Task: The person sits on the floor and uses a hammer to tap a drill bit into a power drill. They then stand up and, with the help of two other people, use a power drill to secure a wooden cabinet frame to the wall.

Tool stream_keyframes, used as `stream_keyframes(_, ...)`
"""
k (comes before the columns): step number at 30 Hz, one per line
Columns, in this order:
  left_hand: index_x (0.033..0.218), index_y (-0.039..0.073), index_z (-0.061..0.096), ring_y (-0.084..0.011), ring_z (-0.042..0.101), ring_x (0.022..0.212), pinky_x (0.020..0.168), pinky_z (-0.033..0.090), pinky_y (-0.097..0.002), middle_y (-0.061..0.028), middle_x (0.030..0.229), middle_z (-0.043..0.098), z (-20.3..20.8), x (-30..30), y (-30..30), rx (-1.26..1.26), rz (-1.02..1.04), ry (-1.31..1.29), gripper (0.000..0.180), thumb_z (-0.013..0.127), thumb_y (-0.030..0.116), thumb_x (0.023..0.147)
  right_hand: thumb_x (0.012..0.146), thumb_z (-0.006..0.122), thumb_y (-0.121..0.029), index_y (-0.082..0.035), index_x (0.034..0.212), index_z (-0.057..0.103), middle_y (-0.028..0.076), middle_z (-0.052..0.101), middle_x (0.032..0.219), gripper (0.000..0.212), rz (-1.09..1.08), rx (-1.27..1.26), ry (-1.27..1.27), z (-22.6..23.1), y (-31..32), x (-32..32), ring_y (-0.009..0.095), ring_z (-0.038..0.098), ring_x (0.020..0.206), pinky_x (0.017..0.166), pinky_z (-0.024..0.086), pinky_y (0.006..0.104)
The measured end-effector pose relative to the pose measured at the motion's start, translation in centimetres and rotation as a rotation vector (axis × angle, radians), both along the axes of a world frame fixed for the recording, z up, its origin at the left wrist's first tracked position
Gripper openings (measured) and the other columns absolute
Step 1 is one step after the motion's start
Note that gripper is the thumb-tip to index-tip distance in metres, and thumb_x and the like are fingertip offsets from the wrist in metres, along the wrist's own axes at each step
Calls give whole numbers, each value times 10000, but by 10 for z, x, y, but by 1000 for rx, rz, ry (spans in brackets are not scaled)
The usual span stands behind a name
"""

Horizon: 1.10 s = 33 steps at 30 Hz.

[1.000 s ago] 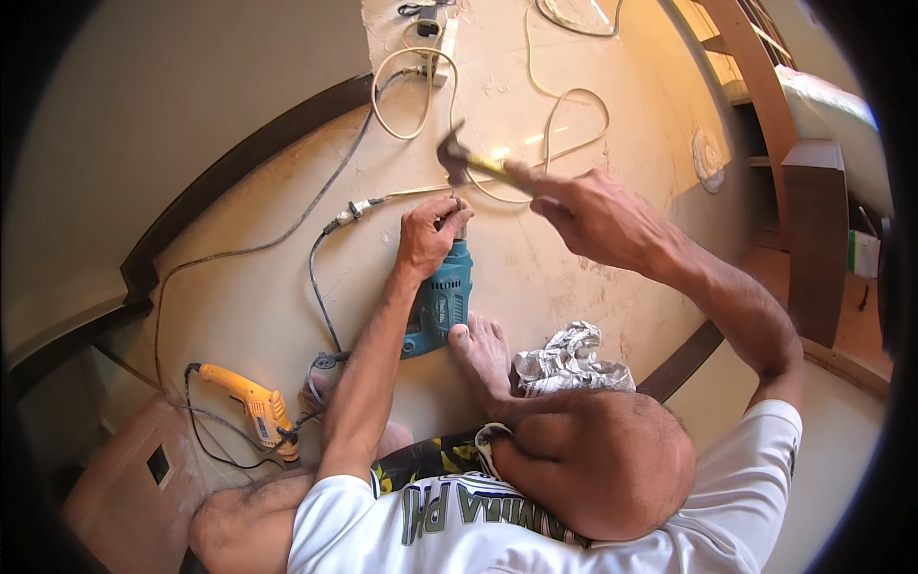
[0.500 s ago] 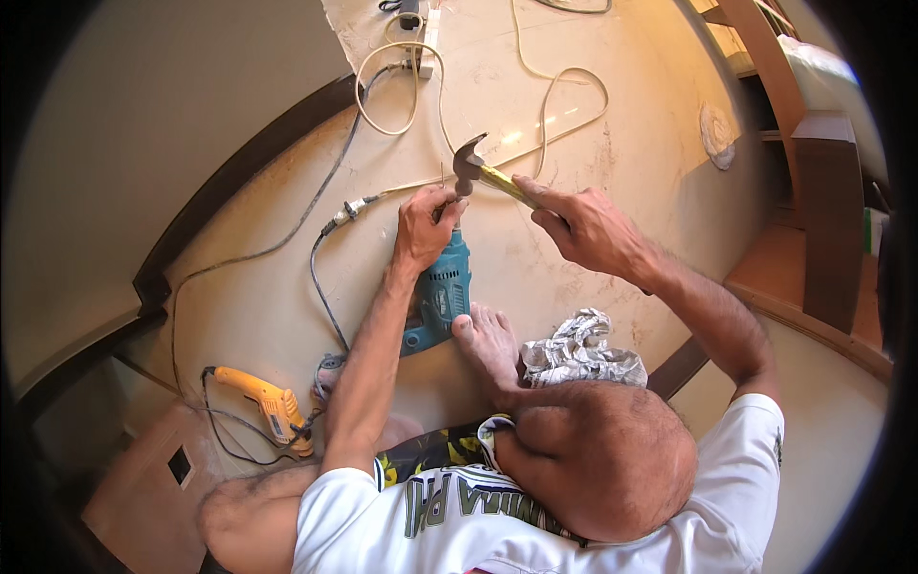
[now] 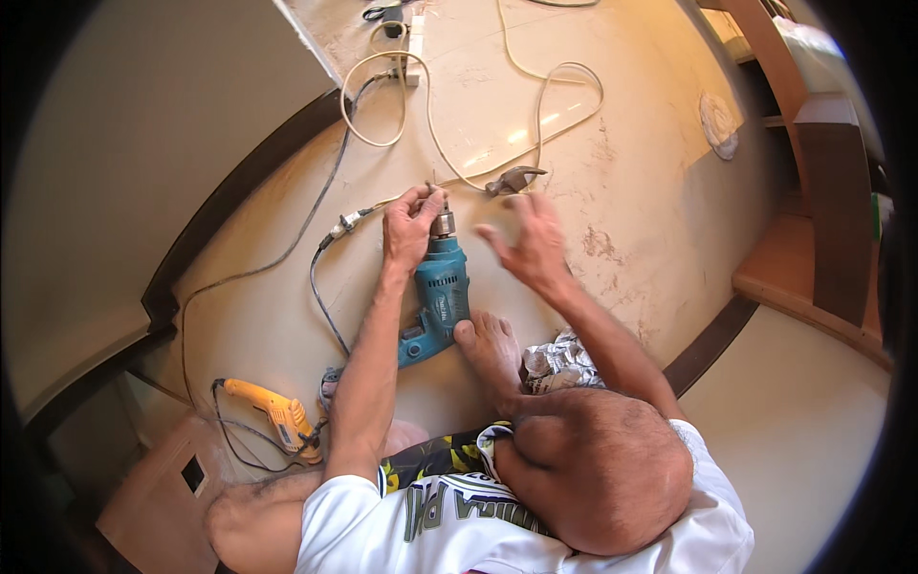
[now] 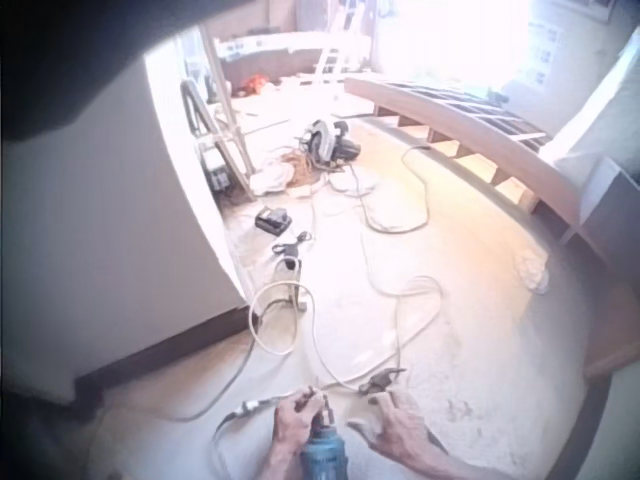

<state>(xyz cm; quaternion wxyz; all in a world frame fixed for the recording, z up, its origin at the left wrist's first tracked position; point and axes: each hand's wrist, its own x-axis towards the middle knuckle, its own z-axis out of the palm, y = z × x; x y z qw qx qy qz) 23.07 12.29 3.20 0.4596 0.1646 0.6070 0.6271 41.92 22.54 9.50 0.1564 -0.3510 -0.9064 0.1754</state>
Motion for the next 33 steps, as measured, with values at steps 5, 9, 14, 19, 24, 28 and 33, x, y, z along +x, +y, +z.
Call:
stream_keyframes(5, 1124, -18, 756, -122, 704, 894, 822, 578, -273, -71, 1014, 766, 24, -15, -1, 13, -145, -110, 266, 708, 227, 1033, 770, 890, -538, -18, 1000, 718, 125, 715, 848, 594, -115, -626, 13, -22, -26, -63, 266, 699, 804, 738, 559, 410)
stream_keyframes(9, 1108, -23, 753, -140, 712, 902, 811, 589, -282, -95, 1041, 764, 40, -14, -5, 153, -182, -203, 286, 708, 249, 1031, 828, 886, -387, -16, 1002, 742, 42, 741, 863, 434, -82, -1204, 284, -11, -27, -54, 112, 684, 810, 708, 555, 302)
stream_keyframes(14, 1098, -26, 751, -153, 716, 926, 819, 598, -283, -119, 1097, 767, 63, 0, -3, 150, -177, -340, 271, 707, 232, 1031, 897, 848, -246, -41, 1139, 732, 17, 738, 966, 337, 183, -1873, 572, -45, -12, -32, 101, 677, 906, 821, 549, 259)
stream_keyframes(19, 1124, -11, 757, -180, 710, 1013, 930, 576, -322, -108, 1144, 764, 58, -12, -10, 118, -228, -88, 248, 711, 212, 1024, 918, 841, -290, -40, 1289, 670, 25, 734, 1028, 479, 59, -1658, 658, -12, -26, -39, 106, 676, 947, 867, 549, 278)
stream_keyframes(24, 1129, 9, 775, -174, 678, 1098, 990, 537, -319, -107, 1230, 737, 36, -2, -10, 274, -210, -139, 203, 710, 165, 1018, 952, 799, -319, -1, 1420, 557, 112, 724, 1131, 615, -58, -1229, 406, 2, -25, -27, 199, 692, 1013, 935, 541, 357)
stream_keyframes(28, 1139, 18, 761, -192, 662, 1177, 1059, 517, -344, -96, 1294, 694, 24, 3, -13, 295, -191, -207, 191, 690, 154, 1024, 933, 777, -285, 14, 1395, 546, 166, 707, 1032, 597, -235, 149, -94, -10, -14, 12, 337, 683, 941, 896, 538, 481)
stream_keyframes(33, 1125, 10, 761, -174, 661, 1156, 1033, 527, -321, -97, 1291, 695, 19, 4, -2, 290, -221, -112, 178, 684, 142, 1033, 920, 745, -265, 10, 1255, 573, 199, 666, 907, 467, -220, 26, -223, -55, 24, 56, 354, 677, 835, 761, 541, 526)
